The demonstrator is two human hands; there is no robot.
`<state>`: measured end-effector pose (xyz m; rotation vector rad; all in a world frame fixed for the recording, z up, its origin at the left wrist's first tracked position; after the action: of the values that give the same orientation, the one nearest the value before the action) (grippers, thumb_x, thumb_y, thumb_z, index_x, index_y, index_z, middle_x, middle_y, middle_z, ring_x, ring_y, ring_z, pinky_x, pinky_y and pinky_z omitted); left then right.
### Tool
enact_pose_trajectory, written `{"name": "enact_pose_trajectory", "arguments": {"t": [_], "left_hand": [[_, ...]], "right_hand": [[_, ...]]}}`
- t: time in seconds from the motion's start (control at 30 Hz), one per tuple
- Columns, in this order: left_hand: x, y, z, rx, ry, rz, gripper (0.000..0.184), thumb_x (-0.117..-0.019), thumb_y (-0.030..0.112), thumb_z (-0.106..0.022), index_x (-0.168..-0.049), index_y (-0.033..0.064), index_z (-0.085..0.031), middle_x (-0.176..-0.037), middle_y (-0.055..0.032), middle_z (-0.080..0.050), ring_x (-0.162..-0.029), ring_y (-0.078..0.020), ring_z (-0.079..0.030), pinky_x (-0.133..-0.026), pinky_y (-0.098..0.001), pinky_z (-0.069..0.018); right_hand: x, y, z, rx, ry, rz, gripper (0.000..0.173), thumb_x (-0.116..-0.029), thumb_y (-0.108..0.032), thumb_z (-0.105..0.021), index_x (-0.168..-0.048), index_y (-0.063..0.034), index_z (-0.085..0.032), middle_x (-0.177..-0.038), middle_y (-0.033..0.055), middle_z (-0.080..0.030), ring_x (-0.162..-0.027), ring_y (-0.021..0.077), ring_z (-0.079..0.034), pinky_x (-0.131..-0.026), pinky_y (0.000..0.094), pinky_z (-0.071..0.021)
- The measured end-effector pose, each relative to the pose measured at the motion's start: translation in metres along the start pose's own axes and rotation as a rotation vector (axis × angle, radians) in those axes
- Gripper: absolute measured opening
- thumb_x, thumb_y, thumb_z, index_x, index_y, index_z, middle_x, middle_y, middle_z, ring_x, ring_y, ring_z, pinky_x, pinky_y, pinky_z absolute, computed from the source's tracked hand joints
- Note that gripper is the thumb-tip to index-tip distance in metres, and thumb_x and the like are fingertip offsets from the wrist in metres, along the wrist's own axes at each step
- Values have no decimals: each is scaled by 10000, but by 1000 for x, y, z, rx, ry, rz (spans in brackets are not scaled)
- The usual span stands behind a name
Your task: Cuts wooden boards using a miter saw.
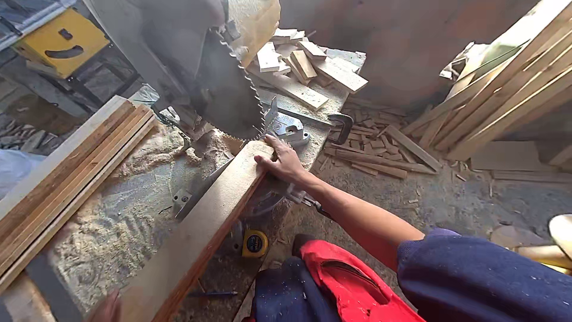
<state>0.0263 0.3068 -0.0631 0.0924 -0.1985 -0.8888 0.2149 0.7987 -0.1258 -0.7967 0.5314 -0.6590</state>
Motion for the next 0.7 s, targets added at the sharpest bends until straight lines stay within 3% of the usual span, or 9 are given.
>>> {"name": "enact_pose_trajectory", "arguments": {"t": [0.1,0.17,0.2,0.4,0.5,0.7], "left_hand": [[-23,42,-2,5,42,-14,1333,-601,768,-819,-1559,-31,-349,-1450,-336,-511,-1305,-528,-525,-1082,-674,-418],[-34,46,-10,15,66,-10,1319,-567,740,-847,-1570,30,-368,-1325,-306,-598,-1168,-500,-610,-964,-673,-497],[-37,46,-11,41,69,-6,1317,-547,699,-885,-1563,26,-385,-1289,-311,-618,-1136,-504,-625,-952,-672,-505],[-45,39,-8,51,0,59,1363,-474,666,-933,-1555,34,-396,-1282,-281,-635,-1142,-443,-641,-971,-603,-530],[-51,48,-2,92,-57,110,1390,-469,597,-966,-1577,32,-345,-1354,-292,-591,-1222,-445,-599,-1038,-589,-495],[-61,74,5,31,-38,126,1337,-479,575,-970,-1550,18,-395,-1294,-267,-637,-1146,-420,-651,-979,-592,-533]], "right_hand": [[3,1,0,9,0,-21,941,-835,-757,-617,-1515,-117,-499,-1412,64,-641,-1367,230,-549,-1235,502,-327],[1,-2,1,11,11,-34,941,-813,-757,-635,-1505,-131,-516,-1394,64,-649,-1344,229,-564,-1208,515,-357],[0,-1,2,7,16,-30,943,-814,-753,-641,-1506,-125,-515,-1401,63,-646,-1353,217,-561,-1235,509,-329],[-3,-2,-4,-4,64,-50,971,-802,-784,-635,-1477,-92,-547,-1371,49,-670,-1326,168,-590,-1266,492,-284],[-10,-3,-5,-10,102,-31,934,-795,-776,-648,-1399,-65,-613,-1301,63,-708,-1260,184,-641,-1243,499,-323],[-18,5,-2,-68,123,18,814,-826,-733,-662,-1300,-73,-691,-1232,51,-742,-1195,176,-683,-1206,482,-395]]}}
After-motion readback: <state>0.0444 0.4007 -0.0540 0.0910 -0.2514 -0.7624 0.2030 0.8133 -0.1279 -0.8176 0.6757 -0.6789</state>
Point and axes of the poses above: each hand's wrist, its own x-axis away from the middle knuckle, its own z-axis out of the back of the hand, y = z × x, the point moved 2 cm from there along -x, towards the middle knuckle
